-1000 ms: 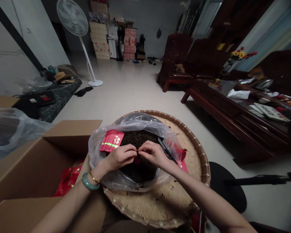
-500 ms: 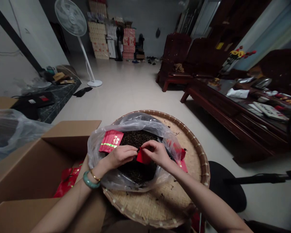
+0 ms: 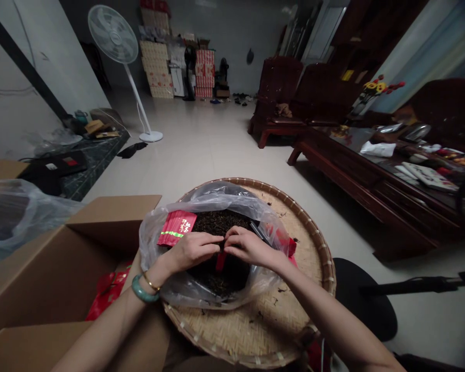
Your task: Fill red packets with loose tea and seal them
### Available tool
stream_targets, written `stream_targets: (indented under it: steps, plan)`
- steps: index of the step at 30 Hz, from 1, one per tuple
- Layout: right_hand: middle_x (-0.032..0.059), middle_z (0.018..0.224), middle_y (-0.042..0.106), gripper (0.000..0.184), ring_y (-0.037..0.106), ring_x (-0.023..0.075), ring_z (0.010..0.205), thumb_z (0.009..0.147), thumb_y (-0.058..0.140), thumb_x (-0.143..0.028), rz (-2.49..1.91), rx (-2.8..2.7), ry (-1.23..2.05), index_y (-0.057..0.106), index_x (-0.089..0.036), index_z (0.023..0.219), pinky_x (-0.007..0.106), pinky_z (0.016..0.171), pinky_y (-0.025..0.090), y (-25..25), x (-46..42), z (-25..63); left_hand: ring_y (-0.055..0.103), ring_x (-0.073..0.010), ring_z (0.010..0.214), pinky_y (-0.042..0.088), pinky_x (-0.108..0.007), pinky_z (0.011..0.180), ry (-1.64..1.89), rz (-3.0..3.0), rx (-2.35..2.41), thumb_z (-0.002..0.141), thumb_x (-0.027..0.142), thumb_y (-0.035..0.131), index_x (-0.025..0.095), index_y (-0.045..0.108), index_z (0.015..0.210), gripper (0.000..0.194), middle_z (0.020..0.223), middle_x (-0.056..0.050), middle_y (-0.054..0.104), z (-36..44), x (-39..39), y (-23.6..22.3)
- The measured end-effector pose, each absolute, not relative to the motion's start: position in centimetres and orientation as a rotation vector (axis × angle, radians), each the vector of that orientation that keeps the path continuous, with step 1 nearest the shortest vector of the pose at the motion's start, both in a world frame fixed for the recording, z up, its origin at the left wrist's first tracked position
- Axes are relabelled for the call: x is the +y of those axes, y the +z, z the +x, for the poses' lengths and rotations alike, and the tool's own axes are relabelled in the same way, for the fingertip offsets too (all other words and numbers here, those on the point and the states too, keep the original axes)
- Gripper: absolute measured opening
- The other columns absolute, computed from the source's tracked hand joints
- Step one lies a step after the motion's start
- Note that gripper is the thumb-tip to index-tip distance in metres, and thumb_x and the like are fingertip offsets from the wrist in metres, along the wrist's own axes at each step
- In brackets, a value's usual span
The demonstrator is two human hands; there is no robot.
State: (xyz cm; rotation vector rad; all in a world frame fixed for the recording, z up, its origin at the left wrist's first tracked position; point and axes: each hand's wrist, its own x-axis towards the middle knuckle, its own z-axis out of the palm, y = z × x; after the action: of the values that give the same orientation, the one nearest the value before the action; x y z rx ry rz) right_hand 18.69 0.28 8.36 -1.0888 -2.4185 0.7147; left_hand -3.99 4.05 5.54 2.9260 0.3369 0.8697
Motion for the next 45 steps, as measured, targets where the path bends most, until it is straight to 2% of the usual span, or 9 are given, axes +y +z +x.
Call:
stream_targets:
  steps: [5,7,10,16,19,23,33,37,45]
  plan:
    - [0.0056,0.081,0.062,0.017,0.059,0.0148,0.074,0.088,0.053,-0.023,-1.239,-2.475,0.717,0.069,-0.016,0.085,0.024,0.067,0.044,8.4,0.1,18.6,0.062,-0.0225,0.091,0.053,-0.036,0.075,0.697,2.947,0.488,0.078,0.023,0.056,0.017,0.063,0.09,0.015,0.116,-0.013,0.062,-3.7,2.5,7.1]
    - [0.0055,0.083,0.061,0.015,0.059,0.0146,0.075,0.086,0.056,-0.025,-1.236,-2.527,0.66,0.069,-0.017,0.086,0.024,0.067,0.043,8.5,0.0,18.6,0.061,-0.0241,0.091,0.053,-0.037,0.074,0.733,2.924,0.61,0.077,0.029,0.059,0.016,0.063,0.086,0.017,0.111,-0.014,0.061,-3.4,1.9,7.3]
    - [0.0049,0.086,0.06,0.011,0.058,0.0147,0.077,0.084,0.06,-0.026,-1.194,-2.611,0.539,0.068,-0.019,0.088,0.024,0.066,0.043,8.7,-0.1,18.6,0.06,-0.0227,0.091,0.053,-0.035,0.074,0.761,2.869,0.773,0.08,0.025,0.057,0.016,0.062,0.082,0.01,0.104,-0.012,0.06,-3.0,1.3,7.4]
    - [0.0068,0.09,0.057,0.014,0.052,0.0169,0.084,0.089,0.05,-0.024,-1.211,-2.438,0.308,0.063,-0.019,0.089,0.027,0.071,0.044,8.7,-0.1,18.2,0.058,-0.0212,0.088,0.053,-0.034,0.073,0.811,2.726,0.985,0.079,0.028,0.061,0.017,0.061,0.089,0.015,0.101,-0.009,0.057,-2.6,1.6,7.7]
    - [0.0068,0.096,0.055,0.01,0.053,0.0166,0.088,0.088,0.053,-0.023,-1.128,-2.368,0.471,0.062,-0.019,0.089,0.028,0.077,0.046,8.2,-0.1,18.4,0.056,-0.0208,0.092,0.051,-0.035,0.077,0.798,2.794,0.913,0.083,0.02,0.055,0.017,0.061,0.091,0.01,0.102,-0.009,0.056,-2.7,2.0,7.8]
    - [0.0061,0.099,0.052,0.009,0.054,0.0154,0.091,0.087,0.055,-0.021,-1.068,-2.309,0.677,0.063,-0.018,0.088,0.028,0.083,0.046,7.1,-0.2,18.9,0.055,-0.0212,0.089,0.05,-0.035,0.074,0.664,2.969,0.667,0.086,0.025,0.054,0.016,0.06,0.092,0.013,0.107,-0.011,0.057,-3.1,2.4,7.6]
    - [0.0074,0.101,0.057,0.018,0.057,0.016,0.094,0.089,0.051,-0.025,-1.04,-2.224,0.809,0.065,-0.018,0.081,0.03,0.084,0.046,6.8,-1.0,20.1,0.052,-0.0156,0.073,0.047,-0.027,0.062,0.787,3.054,0.354,0.089,0.013,0.048,0.015,0.061,0.084,0.015,0.098,-0.008,0.067,-3.3,2.9,6.7]
    - [0.0051,0.086,0.063,0.016,0.06,0.0156,0.082,0.089,0.048,-0.018,-1.304,-1.945,0.655,0.064,-0.018,0.088,0.03,0.076,0.048,4.9,0.6,20.0,0.053,-0.0149,0.072,0.048,-0.027,0.062,0.847,3.065,0.347,0.091,0.012,0.043,0.015,0.062,0.087,0.019,0.094,-0.009,0.067,-3.0,2.8,6.3]
    - [0.0123,0.105,0.056,0.024,0.052,0.0226,0.099,0.085,0.047,-0.007,-1.685,-2.472,0.298,0.057,-0.017,0.105,0.031,0.078,0.047,4.3,3.3,17.0,0.052,-0.0146,0.068,0.047,-0.027,0.057,0.977,3.116,0.359,0.092,0.011,0.039,0.014,0.061,0.095,0.022,0.087,-0.01,0.063,-2.9,2.6,5.6]
